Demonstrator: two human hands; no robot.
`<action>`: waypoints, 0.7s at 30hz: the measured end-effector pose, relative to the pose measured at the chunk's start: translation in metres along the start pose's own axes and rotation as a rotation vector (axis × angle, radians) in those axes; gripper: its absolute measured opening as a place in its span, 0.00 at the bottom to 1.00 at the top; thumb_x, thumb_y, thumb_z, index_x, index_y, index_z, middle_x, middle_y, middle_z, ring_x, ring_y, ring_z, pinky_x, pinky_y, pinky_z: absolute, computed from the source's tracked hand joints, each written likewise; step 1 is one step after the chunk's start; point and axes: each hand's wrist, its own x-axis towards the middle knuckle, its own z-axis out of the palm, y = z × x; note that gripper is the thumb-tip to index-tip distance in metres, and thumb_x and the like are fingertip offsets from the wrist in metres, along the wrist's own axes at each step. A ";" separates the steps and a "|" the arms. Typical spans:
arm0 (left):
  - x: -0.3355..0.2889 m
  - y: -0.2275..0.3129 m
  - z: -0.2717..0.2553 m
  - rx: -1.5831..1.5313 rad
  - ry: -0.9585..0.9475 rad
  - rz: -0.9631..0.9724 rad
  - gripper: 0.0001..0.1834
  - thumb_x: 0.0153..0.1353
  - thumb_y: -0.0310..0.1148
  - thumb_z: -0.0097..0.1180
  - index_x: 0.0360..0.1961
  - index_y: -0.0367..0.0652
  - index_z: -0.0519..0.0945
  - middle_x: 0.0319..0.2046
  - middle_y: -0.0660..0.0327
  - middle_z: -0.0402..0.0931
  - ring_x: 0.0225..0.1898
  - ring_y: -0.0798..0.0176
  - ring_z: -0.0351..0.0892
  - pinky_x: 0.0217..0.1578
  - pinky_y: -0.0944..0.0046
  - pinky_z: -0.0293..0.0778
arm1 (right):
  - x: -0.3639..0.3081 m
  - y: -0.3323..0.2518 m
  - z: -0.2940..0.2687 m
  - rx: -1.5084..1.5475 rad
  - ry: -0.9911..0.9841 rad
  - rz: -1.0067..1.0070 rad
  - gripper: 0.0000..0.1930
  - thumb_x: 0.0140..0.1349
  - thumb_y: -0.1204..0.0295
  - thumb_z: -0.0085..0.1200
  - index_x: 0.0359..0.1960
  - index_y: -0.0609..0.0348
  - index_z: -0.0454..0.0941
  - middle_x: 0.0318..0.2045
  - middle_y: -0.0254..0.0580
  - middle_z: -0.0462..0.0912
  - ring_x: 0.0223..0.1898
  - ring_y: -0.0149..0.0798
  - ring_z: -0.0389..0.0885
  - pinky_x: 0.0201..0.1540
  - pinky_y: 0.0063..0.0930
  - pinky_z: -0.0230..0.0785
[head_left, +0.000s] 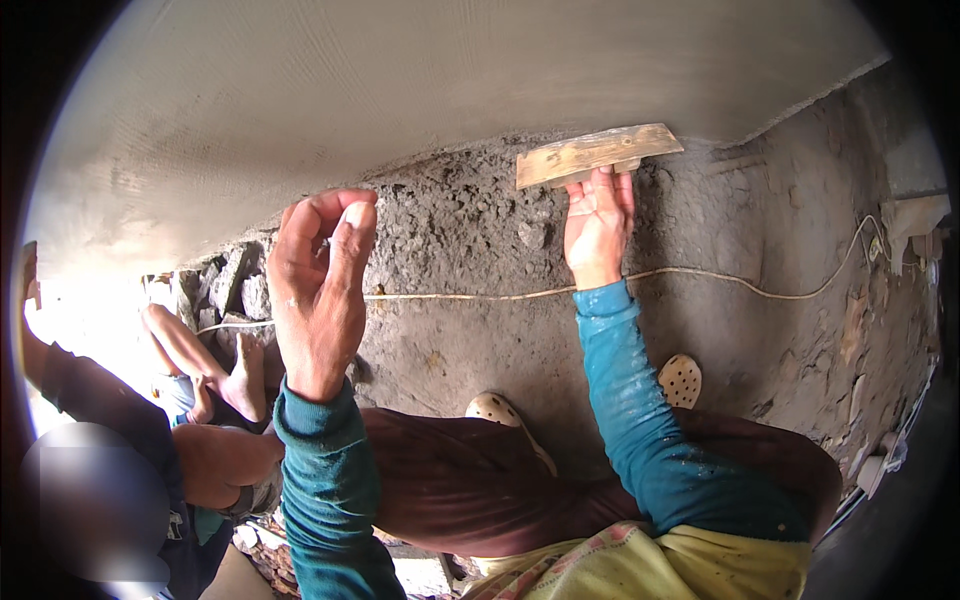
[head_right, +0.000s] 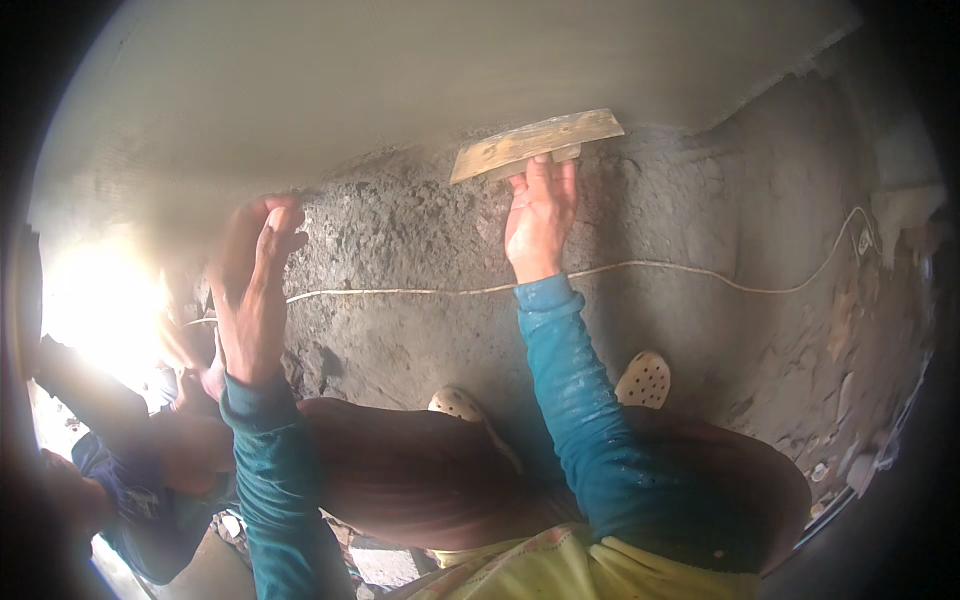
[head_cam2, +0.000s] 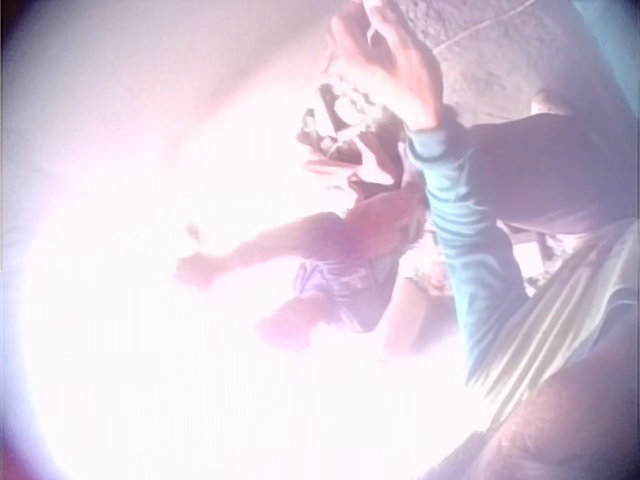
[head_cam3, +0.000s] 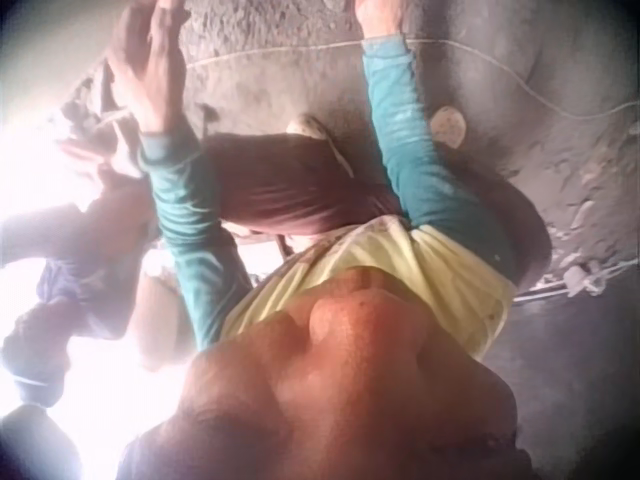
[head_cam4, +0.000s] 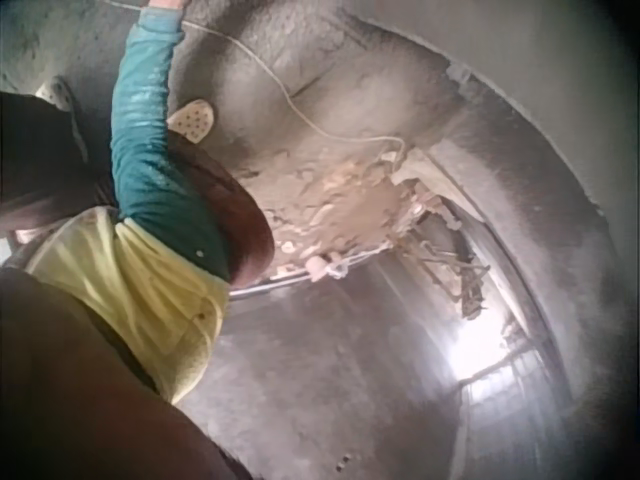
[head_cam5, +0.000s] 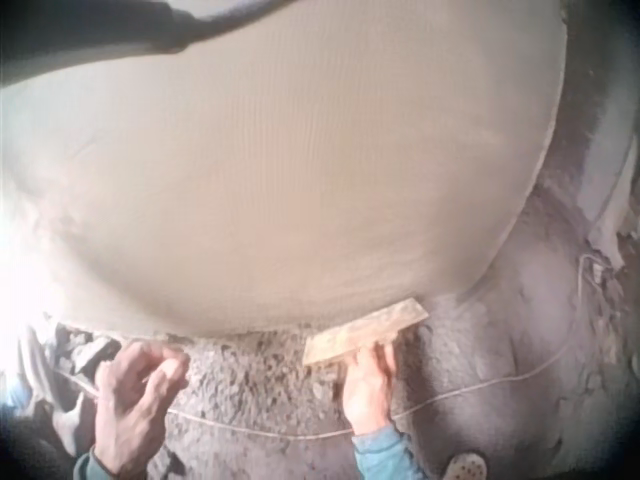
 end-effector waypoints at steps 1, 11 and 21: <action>0.001 0.001 0.002 -0.009 -0.001 0.003 0.14 0.76 0.37 0.62 0.49 0.35 0.85 0.45 0.62 0.80 0.45 0.70 0.80 0.48 0.68 0.77 | 0.004 -0.001 -0.003 0.017 -0.027 0.019 0.28 0.73 0.68 0.62 0.72 0.54 0.67 0.66 0.43 0.75 0.67 0.40 0.74 0.70 0.49 0.68; 0.002 0.000 0.003 -0.032 -0.024 -0.032 0.12 0.76 0.36 0.62 0.50 0.36 0.85 0.45 0.63 0.79 0.45 0.71 0.79 0.49 0.68 0.76 | 0.010 0.011 0.011 -0.007 0.053 0.040 0.18 0.72 0.64 0.65 0.57 0.52 0.74 0.55 0.36 0.78 0.57 0.36 0.77 0.63 0.49 0.71; 0.002 0.001 -0.002 0.050 -0.013 -0.027 0.12 0.76 0.35 0.61 0.50 0.36 0.84 0.44 0.64 0.80 0.44 0.72 0.79 0.48 0.69 0.76 | 0.028 0.010 0.066 -0.180 0.255 -0.079 0.20 0.67 0.61 0.72 0.48 0.58 0.76 0.45 0.38 0.80 0.47 0.36 0.82 0.44 0.36 0.84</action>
